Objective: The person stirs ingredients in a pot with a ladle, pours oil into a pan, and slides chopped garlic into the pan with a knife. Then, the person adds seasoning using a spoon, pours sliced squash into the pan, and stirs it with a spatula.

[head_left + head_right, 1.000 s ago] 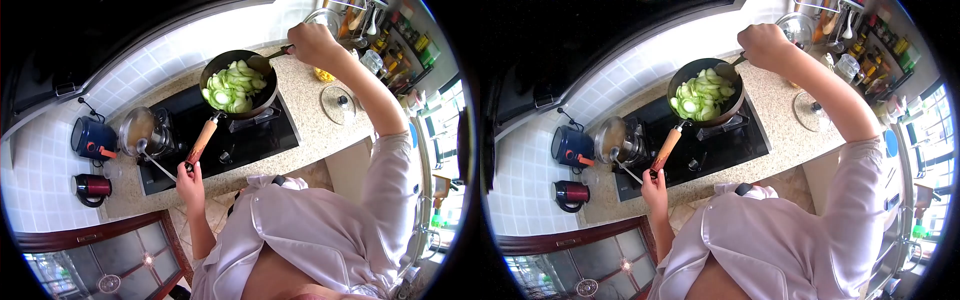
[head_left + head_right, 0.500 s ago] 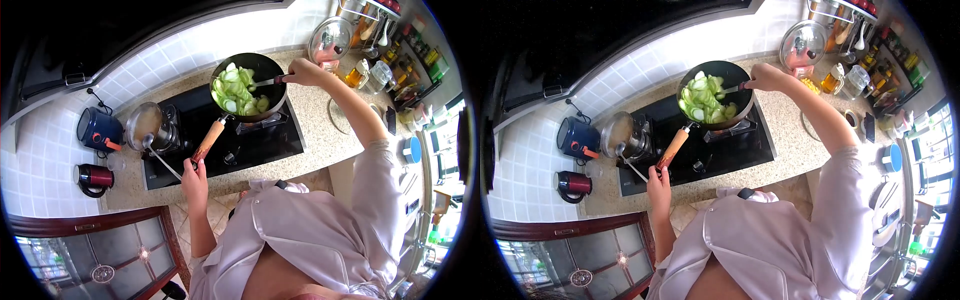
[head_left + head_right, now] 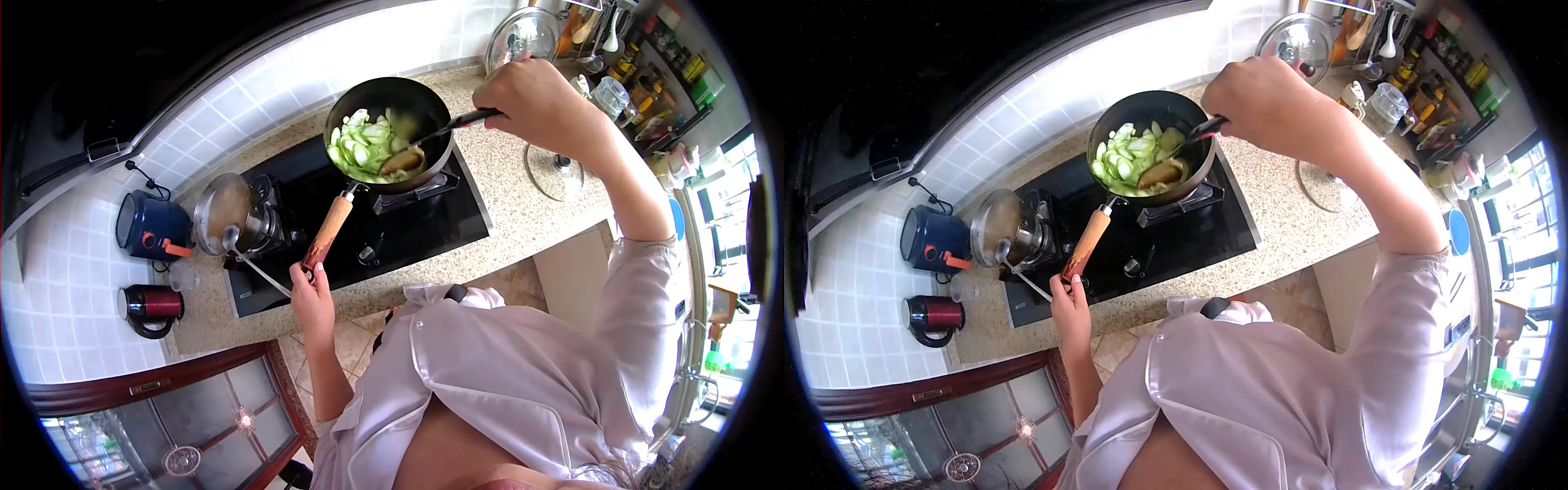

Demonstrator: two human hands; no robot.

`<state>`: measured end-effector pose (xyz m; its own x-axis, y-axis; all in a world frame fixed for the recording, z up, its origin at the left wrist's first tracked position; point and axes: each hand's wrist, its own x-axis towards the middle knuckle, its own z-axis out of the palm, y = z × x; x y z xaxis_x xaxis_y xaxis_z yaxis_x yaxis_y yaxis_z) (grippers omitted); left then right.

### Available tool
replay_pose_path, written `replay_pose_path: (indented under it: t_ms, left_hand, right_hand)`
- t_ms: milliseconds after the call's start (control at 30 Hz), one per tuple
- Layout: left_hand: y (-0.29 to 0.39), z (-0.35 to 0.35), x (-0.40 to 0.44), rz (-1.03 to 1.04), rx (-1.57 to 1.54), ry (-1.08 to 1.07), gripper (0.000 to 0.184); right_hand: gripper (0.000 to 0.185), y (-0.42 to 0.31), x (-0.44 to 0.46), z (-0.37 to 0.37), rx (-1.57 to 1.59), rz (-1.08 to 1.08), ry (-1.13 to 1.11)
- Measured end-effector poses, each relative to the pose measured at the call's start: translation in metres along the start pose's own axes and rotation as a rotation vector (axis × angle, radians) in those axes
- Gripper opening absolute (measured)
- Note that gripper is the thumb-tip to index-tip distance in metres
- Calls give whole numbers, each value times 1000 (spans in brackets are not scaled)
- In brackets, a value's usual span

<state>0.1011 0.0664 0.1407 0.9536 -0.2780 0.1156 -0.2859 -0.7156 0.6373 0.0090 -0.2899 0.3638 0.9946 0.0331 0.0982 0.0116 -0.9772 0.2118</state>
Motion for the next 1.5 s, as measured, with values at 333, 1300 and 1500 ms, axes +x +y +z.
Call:
replay_pose_path:
  t_ms: [333, 1300, 1500]
  left_hand:
    - [0, -2, -4, 0, -35, 12, 28]
    - [3, 3, -3, 9, -62, 30, 25]
    - [6, 1, -5, 7, -50, 28, 24]
  right_hand:
    - [32, -9, 60, 31, -103, 236, -219]
    - [25, 12, -1, 13, 229, -2, 41]
    - [19, -23, 32, 68, -54, -32, -130]
